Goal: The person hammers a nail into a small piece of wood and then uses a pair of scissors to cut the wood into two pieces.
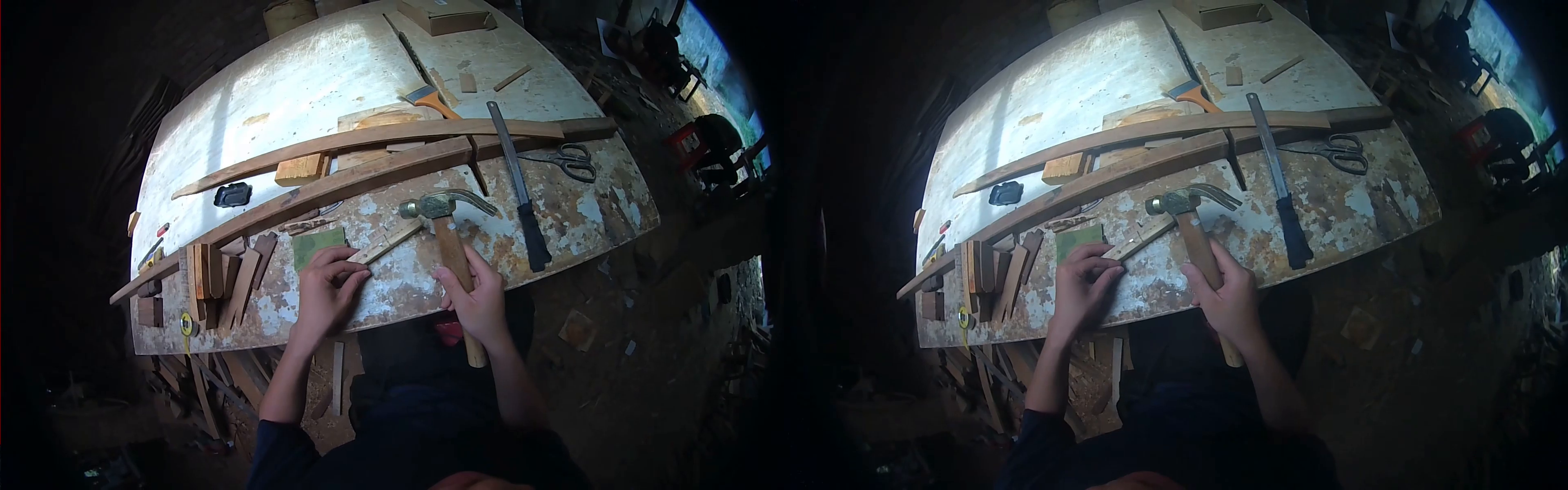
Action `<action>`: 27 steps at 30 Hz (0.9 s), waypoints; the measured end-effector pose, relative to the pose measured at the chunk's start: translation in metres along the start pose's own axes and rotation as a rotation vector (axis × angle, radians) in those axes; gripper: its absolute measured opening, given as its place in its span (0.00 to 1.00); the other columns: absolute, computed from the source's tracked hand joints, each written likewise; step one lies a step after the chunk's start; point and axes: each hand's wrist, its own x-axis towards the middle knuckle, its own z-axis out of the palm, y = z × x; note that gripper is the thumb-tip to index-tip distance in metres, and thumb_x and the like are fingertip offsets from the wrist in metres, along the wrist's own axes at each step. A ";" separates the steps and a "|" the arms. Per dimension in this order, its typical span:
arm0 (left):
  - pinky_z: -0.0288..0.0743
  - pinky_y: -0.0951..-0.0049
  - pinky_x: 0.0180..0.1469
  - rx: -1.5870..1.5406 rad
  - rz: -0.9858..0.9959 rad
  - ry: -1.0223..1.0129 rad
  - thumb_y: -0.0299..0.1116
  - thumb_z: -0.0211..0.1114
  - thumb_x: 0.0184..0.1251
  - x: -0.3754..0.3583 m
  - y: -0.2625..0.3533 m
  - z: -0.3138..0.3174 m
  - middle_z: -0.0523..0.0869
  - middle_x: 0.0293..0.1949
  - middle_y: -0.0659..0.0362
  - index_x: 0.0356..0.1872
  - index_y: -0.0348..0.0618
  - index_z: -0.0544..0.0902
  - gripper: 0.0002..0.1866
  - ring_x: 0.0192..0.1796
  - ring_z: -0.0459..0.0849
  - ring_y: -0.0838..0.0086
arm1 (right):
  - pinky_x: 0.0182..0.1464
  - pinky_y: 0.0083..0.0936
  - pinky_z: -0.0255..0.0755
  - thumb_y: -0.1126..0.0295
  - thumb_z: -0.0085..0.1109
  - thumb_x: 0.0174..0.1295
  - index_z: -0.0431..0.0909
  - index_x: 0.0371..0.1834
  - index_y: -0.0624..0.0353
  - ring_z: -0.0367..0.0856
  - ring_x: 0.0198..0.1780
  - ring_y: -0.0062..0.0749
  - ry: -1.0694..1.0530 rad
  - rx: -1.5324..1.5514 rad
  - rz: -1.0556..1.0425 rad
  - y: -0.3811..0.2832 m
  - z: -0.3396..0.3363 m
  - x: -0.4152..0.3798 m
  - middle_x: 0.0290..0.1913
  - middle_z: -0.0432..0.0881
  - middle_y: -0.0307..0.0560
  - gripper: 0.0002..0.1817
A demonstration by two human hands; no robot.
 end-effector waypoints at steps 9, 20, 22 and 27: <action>0.86 0.58 0.58 0.289 0.483 0.137 0.22 0.82 0.54 0.000 0.008 0.012 0.95 0.54 0.57 0.38 0.41 0.93 0.10 0.57 0.91 0.60 | 0.31 0.24 0.81 0.68 0.73 0.77 0.81 0.76 0.65 0.87 0.28 0.20 0.013 -0.018 -0.050 0.003 -0.001 0.000 0.34 0.91 0.41 0.27; 0.86 0.61 0.55 0.131 0.471 0.165 0.20 0.82 0.57 -0.010 0.017 0.014 0.96 0.50 0.56 0.42 0.40 0.93 0.12 0.52 0.93 0.60 | 0.31 0.23 0.81 0.68 0.74 0.77 0.80 0.76 0.65 0.87 0.27 0.19 0.031 -0.015 -0.056 0.004 0.000 0.000 0.34 0.91 0.41 0.28; 0.85 0.62 0.54 0.083 0.402 0.174 0.19 0.82 0.57 -0.010 0.017 0.015 0.96 0.47 0.56 0.42 0.40 0.94 0.12 0.51 0.93 0.60 | 0.31 0.23 0.81 0.69 0.73 0.77 0.80 0.76 0.65 0.87 0.27 0.19 0.024 -0.017 -0.046 0.002 0.000 0.000 0.34 0.90 0.41 0.28; 0.84 0.62 0.52 -0.018 0.342 0.228 0.18 0.82 0.57 0.001 0.032 0.028 0.96 0.42 0.56 0.44 0.41 0.96 0.13 0.51 0.93 0.59 | 0.31 0.23 0.81 0.70 0.73 0.77 0.80 0.77 0.65 0.87 0.28 0.18 0.022 -0.031 -0.036 0.004 -0.001 0.000 0.34 0.90 0.40 0.28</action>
